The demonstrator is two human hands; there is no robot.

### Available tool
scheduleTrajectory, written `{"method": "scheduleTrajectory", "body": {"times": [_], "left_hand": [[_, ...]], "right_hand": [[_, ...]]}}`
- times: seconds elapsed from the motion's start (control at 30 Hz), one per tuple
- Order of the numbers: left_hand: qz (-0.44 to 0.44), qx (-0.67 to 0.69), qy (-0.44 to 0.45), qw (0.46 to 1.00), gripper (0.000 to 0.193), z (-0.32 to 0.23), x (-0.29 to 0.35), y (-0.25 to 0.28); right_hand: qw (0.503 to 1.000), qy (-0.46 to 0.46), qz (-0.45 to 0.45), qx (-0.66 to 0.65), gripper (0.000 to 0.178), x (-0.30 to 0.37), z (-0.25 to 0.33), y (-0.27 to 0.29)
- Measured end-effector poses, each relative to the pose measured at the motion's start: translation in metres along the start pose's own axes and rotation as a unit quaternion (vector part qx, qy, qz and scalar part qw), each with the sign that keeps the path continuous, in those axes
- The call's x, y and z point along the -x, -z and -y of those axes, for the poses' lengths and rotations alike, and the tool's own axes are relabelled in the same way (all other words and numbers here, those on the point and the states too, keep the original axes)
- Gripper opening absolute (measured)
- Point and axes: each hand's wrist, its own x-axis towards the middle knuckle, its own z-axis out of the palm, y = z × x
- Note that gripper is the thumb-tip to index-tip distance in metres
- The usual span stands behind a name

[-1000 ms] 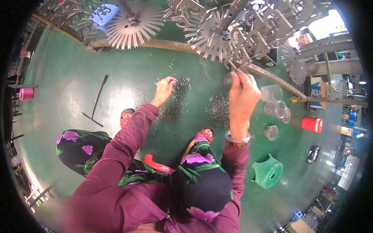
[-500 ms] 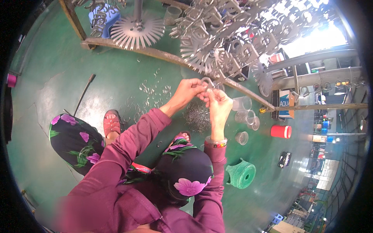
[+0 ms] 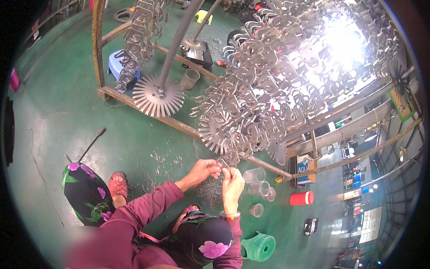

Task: The person sits on the floor and repeatedly picks up small metal hooks and wire pieces, then attaches them to a vertical metal rack. The person handles the hooks one at a time and secures them onto the rack structure.

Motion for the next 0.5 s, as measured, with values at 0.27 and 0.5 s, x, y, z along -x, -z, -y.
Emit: {"method": "scheduleTrajectory", "body": {"times": [0.27, 0.5], "left_hand": [[0.112, -0.104, -0.001, 0.988, 0.015, -0.011, -0.002, 0.008], [0.172, -0.066, -0.066, 0.981, 0.016, 0.013, -0.012, 0.021]], "right_hand": [[0.998, -0.031, 0.030, -0.035, 0.012, -0.002, 0.000, 0.015], [0.991, 0.007, 0.122, 0.061, 0.027, -0.018, -0.007, 0.018]]}}
